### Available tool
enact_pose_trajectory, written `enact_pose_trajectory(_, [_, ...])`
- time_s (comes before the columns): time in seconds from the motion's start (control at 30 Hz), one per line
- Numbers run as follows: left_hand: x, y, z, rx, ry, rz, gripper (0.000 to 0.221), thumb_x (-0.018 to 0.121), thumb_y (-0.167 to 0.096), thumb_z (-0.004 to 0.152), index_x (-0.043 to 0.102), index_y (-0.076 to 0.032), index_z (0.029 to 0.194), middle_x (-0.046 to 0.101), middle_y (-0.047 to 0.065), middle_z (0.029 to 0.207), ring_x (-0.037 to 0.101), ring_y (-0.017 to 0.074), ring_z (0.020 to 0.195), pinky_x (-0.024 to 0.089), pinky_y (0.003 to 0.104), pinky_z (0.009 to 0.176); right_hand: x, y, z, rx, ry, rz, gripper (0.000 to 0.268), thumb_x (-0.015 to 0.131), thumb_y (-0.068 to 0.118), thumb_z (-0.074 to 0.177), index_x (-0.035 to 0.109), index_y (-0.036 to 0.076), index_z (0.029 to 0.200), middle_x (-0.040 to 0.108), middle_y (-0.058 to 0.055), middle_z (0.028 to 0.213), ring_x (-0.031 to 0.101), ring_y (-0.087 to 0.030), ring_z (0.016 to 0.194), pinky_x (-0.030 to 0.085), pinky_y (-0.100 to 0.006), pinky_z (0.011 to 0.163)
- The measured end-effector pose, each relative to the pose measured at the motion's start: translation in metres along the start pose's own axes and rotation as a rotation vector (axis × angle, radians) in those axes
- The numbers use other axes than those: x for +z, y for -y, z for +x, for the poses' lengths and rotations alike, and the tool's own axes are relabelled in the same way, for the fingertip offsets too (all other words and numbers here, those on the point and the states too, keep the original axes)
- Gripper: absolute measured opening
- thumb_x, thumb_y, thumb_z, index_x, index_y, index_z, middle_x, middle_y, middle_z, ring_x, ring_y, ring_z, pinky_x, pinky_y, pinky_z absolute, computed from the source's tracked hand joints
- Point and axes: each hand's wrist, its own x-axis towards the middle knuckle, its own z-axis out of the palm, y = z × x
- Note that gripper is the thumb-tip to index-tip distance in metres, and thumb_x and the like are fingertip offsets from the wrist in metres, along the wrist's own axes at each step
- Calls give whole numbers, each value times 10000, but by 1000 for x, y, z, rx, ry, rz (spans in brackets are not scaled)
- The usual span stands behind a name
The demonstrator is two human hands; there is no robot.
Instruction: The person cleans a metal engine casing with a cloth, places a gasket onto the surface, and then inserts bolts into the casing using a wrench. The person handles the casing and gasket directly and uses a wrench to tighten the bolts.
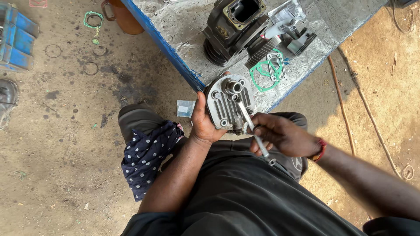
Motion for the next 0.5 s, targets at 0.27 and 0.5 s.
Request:
enact_pose_trajectory(0.27, [-2,-10,4,32,-27,-39,900,506,-672,1001,332,-73,1650,495,114,1571,487,276,1429,442,470,1211,9,12,2,-241,-73,142,238,482,56,999,607,38,1202,739,-79,945,725,-173,890,591,-314,800])
enact_pose_trajectory(0.5, [10,-8,-7,-35,99,-32,875,516,-677,1003,310,-124,1650,457,116,1567,506,333,1387,494,691,1057,-56,16,6,-324,-400,-649,213,598,255,1017,710,75,1030,746,-83,854,735,-234,788,585,-375,698])
